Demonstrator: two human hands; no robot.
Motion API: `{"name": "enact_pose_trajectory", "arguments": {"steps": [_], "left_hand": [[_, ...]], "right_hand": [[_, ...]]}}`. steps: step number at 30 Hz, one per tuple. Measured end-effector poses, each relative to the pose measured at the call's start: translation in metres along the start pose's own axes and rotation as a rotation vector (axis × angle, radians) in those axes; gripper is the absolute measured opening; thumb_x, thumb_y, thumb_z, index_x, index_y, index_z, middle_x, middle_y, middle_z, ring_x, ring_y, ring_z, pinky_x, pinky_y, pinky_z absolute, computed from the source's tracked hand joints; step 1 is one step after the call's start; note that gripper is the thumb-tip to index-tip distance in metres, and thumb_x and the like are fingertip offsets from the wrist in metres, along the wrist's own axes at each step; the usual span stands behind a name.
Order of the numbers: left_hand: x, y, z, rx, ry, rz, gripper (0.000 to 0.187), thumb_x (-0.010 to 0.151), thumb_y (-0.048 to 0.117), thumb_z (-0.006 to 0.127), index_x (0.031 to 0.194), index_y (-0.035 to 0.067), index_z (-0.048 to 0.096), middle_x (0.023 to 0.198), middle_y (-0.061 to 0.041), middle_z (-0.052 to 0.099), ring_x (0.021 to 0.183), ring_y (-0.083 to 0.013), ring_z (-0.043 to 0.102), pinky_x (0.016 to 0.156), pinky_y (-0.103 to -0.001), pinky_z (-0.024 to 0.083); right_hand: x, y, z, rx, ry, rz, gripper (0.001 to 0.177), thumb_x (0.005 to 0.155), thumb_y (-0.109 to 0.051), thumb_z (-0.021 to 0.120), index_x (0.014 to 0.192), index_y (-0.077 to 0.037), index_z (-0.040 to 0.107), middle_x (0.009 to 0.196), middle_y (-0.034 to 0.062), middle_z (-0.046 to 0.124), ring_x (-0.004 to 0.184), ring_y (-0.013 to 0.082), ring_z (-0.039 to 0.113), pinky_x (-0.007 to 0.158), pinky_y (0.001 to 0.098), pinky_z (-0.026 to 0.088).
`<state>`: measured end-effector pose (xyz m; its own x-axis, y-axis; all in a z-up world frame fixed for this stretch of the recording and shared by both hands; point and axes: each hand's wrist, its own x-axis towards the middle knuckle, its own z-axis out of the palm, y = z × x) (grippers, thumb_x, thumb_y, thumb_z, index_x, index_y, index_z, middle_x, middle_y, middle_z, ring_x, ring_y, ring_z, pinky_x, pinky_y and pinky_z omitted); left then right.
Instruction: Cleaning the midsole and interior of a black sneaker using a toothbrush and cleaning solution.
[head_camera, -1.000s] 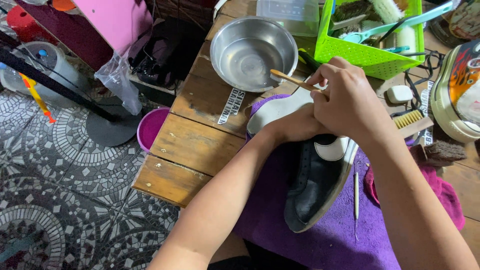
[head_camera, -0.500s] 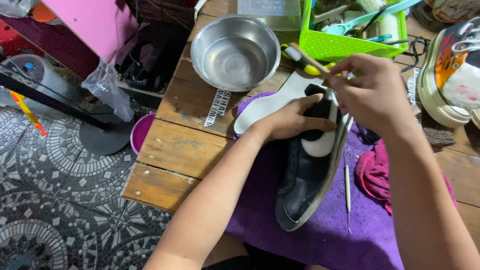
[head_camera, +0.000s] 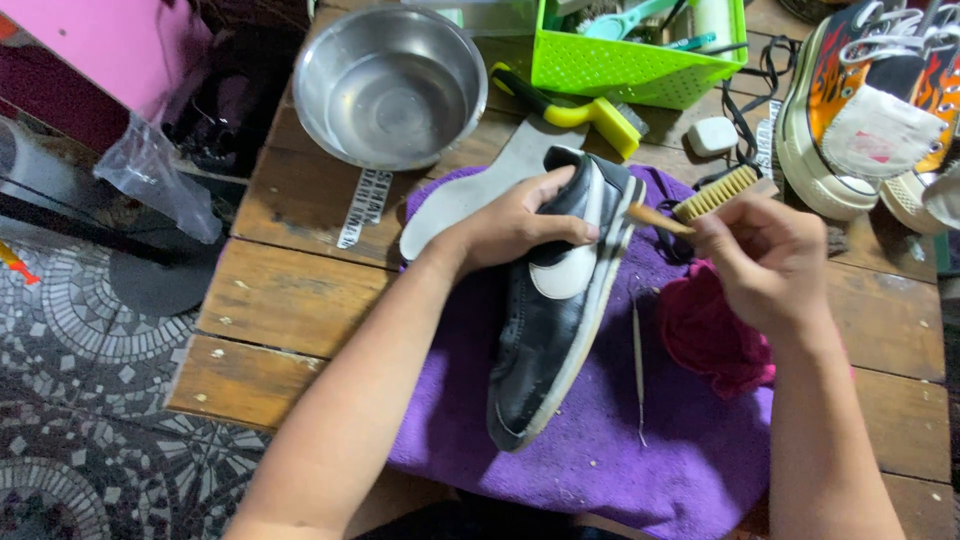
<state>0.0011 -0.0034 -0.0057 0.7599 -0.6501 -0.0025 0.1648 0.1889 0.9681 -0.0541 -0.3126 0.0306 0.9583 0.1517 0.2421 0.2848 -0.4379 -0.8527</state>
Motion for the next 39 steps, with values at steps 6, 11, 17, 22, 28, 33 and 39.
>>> {"name": "enact_pose_trajectory", "arguments": {"steps": [6, 11, 17, 22, 28, 33, 39], "left_hand": [[-0.003, 0.011, 0.005, 0.003, 0.034, -0.082, 0.052, 0.091, 0.027, 0.083, 0.136, 0.01, 0.064, 0.106, 0.002, 0.068, 0.092, -0.008, 0.064, 0.079, -0.023, 0.055], [-0.005, 0.014, 0.006, 0.029, 0.032, -0.079, 0.056, 0.091, 0.028, 0.083, 0.141, 0.01, 0.065, 0.107, 0.005, 0.067, 0.093, -0.0058, 0.061, 0.08, -0.021, 0.053], [-0.004, 0.014, 0.005, 0.012, 0.051, -0.106, 0.058, 0.089, 0.027, 0.083, 0.14, 0.008, 0.064, 0.11, 0.002, 0.07, 0.094, -0.008, 0.064, 0.08, -0.024, 0.056], [-0.004, 0.013, 0.005, 0.027, 0.035, -0.089, 0.053, 0.091, 0.029, 0.083, 0.137, 0.01, 0.065, 0.109, 0.004, 0.067, 0.095, -0.0068, 0.062, 0.082, -0.023, 0.054], [-0.004, 0.011, 0.004, 0.031, 0.028, -0.071, 0.048, 0.091, 0.03, 0.083, 0.132, 0.012, 0.065, 0.105, 0.005, 0.064, 0.092, -0.0064, 0.061, 0.078, -0.022, 0.053], [-0.004, 0.012, 0.005, -0.022, 0.026, -0.082, 0.053, 0.091, 0.027, 0.083, 0.137, 0.009, 0.065, 0.109, 0.002, 0.071, 0.093, -0.0077, 0.066, 0.079, -0.023, 0.057], [-0.005, 0.014, 0.007, 0.064, 0.039, -0.087, 0.05, 0.091, 0.031, 0.082, 0.134, 0.011, 0.067, 0.105, 0.005, 0.066, 0.092, -0.0061, 0.061, 0.08, -0.023, 0.054]], "right_hand": [[-0.005, -0.002, -0.005, -0.391, -0.049, -0.313, 0.036, 0.101, -0.034, 0.088, 0.081, -0.011, 0.07, 0.074, -0.0003, 0.067, 0.063, 0.0107, 0.053, 0.066, 0.029, 0.041], [-0.001, 0.011, -0.006, -0.47, 0.114, -0.335, 0.037, 0.107, -0.022, 0.102, 0.088, -0.003, 0.075, 0.081, 0.0067, 0.072, 0.068, 0.0137, 0.06, 0.067, 0.0317, 0.044], [-0.008, 0.005, 0.004, -0.445, 0.025, -0.373, 0.042, 0.094, -0.035, 0.101, 0.084, -0.008, 0.07, 0.067, 0.0007, 0.066, 0.059, 0.0098, 0.062, 0.061, 0.0285, 0.047], [-0.003, 0.007, 0.002, -0.517, 0.122, -0.419, 0.044, 0.107, -0.025, 0.102, 0.088, -0.001, 0.07, 0.076, 0.0075, 0.071, 0.066, 0.0135, 0.066, 0.066, 0.0322, 0.052], [0.0, 0.012, 0.002, -0.531, 0.119, -0.395, 0.045, 0.106, -0.031, 0.102, 0.087, -0.005, 0.07, 0.07, 0.0034, 0.063, 0.062, 0.0119, 0.057, 0.065, 0.0321, 0.045], [-0.002, 0.007, 0.0, -0.509, 0.038, -0.423, 0.044, 0.102, -0.031, 0.1, 0.084, -0.008, 0.066, 0.065, 0.0013, 0.062, 0.058, 0.0103, 0.056, 0.063, 0.0305, 0.044], [0.0, 0.007, -0.002, -0.547, 0.158, -0.338, 0.046, 0.11, -0.03, 0.106, 0.092, -0.005, 0.071, 0.073, 0.0019, 0.066, 0.064, 0.0101, 0.053, 0.066, 0.0306, 0.041]]}}
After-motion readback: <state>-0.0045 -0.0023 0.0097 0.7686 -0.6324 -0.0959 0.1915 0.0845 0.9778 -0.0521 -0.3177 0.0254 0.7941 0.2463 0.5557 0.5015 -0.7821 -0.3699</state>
